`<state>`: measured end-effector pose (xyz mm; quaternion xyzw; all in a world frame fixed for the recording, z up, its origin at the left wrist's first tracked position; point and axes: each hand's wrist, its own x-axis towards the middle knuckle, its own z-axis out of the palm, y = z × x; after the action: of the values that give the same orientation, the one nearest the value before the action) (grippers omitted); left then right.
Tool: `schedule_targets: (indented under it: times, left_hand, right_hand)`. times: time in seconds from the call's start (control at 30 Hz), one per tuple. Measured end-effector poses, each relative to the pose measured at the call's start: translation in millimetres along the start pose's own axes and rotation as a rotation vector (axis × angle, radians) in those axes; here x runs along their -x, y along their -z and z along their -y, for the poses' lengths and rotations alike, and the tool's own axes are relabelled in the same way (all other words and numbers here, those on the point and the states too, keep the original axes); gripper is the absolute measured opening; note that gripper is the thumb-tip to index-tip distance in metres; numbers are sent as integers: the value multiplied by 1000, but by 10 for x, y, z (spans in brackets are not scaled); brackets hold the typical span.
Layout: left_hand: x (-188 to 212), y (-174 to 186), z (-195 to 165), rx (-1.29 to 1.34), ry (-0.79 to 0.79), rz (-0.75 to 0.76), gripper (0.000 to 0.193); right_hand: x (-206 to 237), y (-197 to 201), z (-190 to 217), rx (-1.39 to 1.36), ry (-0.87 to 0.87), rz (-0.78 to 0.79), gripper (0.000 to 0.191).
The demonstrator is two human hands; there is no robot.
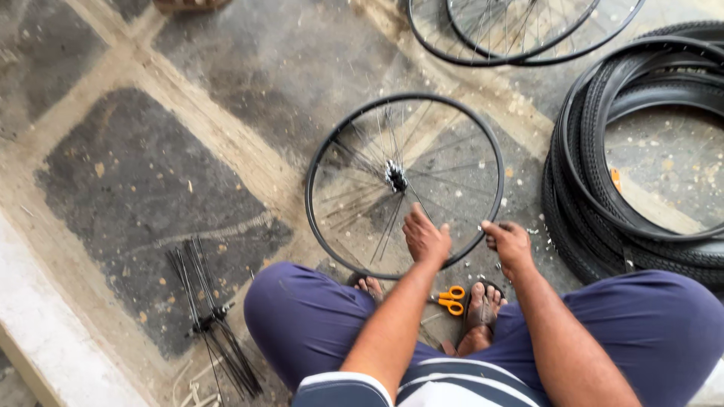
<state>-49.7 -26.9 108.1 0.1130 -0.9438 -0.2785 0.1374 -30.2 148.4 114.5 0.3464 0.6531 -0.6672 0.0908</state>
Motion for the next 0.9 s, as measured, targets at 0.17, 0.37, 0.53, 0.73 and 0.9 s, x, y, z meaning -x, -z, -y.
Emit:
schedule_targets:
  times: [0.17,0.37,0.53,0.73,0.9]
  left_hand:
    - [-153,-281,429,627,534,955,37]
    - [33,-389,523,1114,635,1297,22]
    - [61,-532,199,1335,829,1181,21]
    - [-26,-800,-7,1402,901,1121,18]
    - [-28,-944,-14,1451,911,1072,18]
  right_hand:
    - [3,-16,110,-115,7,4,23]
    - [4,95,110,-275,22,11,14]
    - [85,274,71,-339,-17,-55,22]
    - [264,389,40,-263,-13,-65,12]
    - [207,313,50,-243,1,-5,7]
